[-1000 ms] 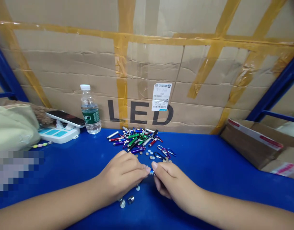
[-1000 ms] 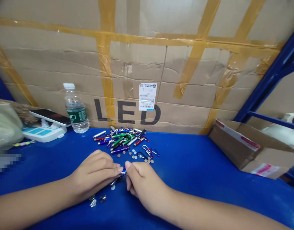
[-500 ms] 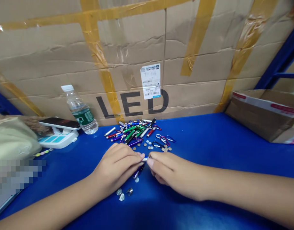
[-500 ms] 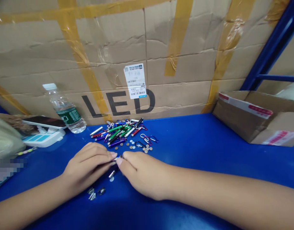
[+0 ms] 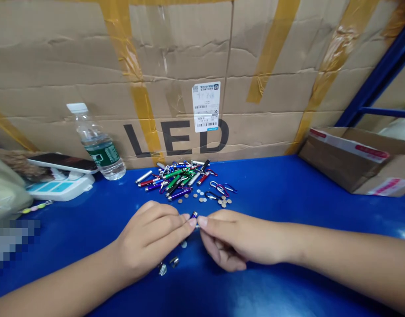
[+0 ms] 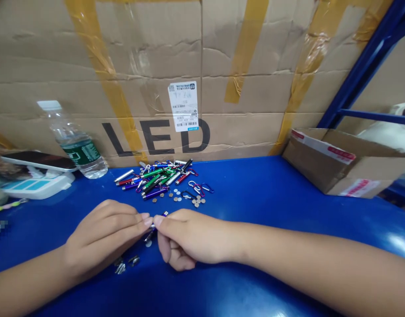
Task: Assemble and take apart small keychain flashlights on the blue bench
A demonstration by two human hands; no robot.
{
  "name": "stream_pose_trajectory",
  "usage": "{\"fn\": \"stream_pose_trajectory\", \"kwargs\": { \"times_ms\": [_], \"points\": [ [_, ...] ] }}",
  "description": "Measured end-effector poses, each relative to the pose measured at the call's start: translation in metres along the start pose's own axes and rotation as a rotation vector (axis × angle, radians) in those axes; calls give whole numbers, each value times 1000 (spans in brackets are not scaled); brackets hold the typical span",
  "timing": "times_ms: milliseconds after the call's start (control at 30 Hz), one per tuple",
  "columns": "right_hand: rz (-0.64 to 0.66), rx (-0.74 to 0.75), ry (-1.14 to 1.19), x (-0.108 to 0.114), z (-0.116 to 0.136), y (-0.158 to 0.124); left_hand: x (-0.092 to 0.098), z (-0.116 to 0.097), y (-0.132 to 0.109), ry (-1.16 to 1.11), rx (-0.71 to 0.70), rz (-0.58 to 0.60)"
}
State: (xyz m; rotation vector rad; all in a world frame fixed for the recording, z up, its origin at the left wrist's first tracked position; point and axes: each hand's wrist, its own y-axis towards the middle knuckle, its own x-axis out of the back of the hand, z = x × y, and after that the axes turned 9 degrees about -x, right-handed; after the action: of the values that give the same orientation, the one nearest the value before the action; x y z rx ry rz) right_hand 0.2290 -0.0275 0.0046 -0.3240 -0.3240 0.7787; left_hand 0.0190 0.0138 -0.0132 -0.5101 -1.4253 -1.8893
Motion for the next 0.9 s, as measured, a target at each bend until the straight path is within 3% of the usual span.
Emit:
{"fn": "stream_pose_trajectory", "kwargs": {
  "times_ms": [67,300,433,533,733,900],
  "points": [
    [19,18,12,3,0,2,-1,2,-1,4,19,-8],
    [-137,81,-332,21,5,1,-5,0,-2,-63,96,-24],
    [-237,55,-211,24,3,3,-5,-1,-3,-34,65,-24],
    [-198,49,-80,19,1,2,-1,-2,-1,-15,49,-18],
    [-135,-15,423,2,-6,8,10,-2,9,95,-73,68],
    [-189,-67,541,-3,-8,14,8,3,10,125,-120,152]
  ]
}}
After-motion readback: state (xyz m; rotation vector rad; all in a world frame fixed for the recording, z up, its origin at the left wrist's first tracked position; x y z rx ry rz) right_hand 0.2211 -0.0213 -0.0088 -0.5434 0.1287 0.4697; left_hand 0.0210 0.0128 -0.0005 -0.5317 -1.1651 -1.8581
